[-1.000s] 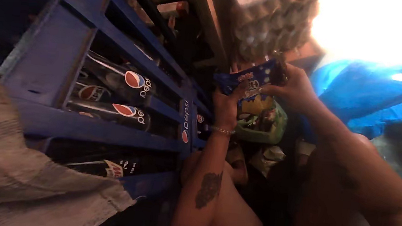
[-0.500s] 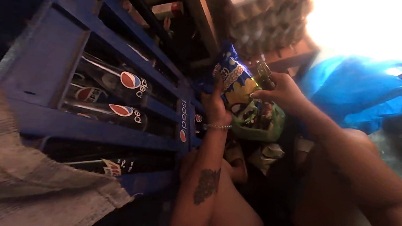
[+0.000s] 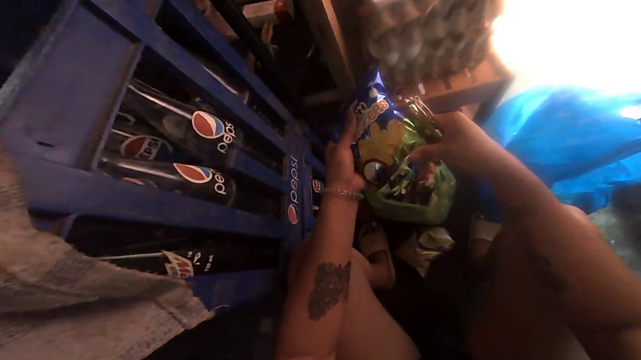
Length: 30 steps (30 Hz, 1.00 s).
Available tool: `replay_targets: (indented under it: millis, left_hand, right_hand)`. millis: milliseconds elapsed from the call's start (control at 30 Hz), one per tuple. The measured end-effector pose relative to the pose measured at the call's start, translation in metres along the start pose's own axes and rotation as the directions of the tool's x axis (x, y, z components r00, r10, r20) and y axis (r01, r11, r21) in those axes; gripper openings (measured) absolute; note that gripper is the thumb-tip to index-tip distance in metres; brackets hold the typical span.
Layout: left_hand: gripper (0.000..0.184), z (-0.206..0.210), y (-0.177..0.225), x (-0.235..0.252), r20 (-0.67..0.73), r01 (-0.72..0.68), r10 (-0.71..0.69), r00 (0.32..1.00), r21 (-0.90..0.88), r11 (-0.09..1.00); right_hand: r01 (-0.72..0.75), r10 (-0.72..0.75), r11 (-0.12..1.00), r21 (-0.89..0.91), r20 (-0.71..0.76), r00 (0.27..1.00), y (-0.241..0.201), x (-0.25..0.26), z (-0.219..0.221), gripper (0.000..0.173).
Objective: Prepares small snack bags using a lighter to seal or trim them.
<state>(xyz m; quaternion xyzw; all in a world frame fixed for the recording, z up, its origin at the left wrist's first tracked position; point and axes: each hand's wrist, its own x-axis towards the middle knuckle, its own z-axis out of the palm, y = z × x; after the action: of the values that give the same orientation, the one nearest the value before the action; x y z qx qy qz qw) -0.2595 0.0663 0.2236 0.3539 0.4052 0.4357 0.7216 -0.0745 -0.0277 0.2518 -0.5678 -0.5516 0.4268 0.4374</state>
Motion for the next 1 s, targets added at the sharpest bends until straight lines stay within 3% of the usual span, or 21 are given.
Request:
replay_targets:
  millis: [100, 267, 400, 467, 700, 833, 1000]
  left_hand:
    - [0.04, -0.006, 0.0, 0.004, -0.008, 0.009, -0.009, 1.0, -0.057, 0.998]
    - [0.043, -0.002, -0.005, 0.002, -0.039, -0.105, 0.101, 0.994, -0.101, 0.989]
    - [0.044, -0.003, -0.007, 0.006, -0.056, -0.128, 0.123, 0.991, -0.112, 0.985]
    - [0.044, -0.001, -0.006, 0.005, -0.074, -0.137, 0.13, 0.989, -0.096, 0.986]
    - [0.044, -0.004, 0.003, 0.008, -0.121, -0.203, 0.205, 0.971, 0.031, 0.979]
    - [0.032, -0.004, 0.009, 0.009, -0.119, -0.199, 0.21, 0.97, 0.097, 0.975]
    - [0.035, -0.003, 0.007, 0.013, -0.132, -0.182, 0.201, 0.971, 0.141, 0.973]
  right_hand:
    - [0.048, -0.048, 0.999, -0.002, -0.032, 0.998, 0.003, 0.001, 0.001, 0.027]
    - [0.086, -0.082, 0.996, 0.019, -0.169, 0.982, 0.01, 0.001, 0.011, 0.019]
    - [0.199, -0.177, 0.979, 0.046, -0.291, 0.94, 0.017, 0.004, 0.016, 0.021]
    - [0.195, -0.187, 0.981, -0.011, -0.349, 0.918, 0.016, 0.004, 0.017, 0.012]
    - [0.197, -0.221, 0.972, -0.13, -0.21, 0.952, 0.015, 0.003, 0.008, 0.012]
    - [0.158, -0.154, 0.987, 0.007, -0.188, 0.97, -0.001, -0.003, 0.003, 0.007]
    - [0.228, -0.212, 0.971, 0.073, -0.178, 0.961, -0.001, -0.003, -0.001, 0.011]
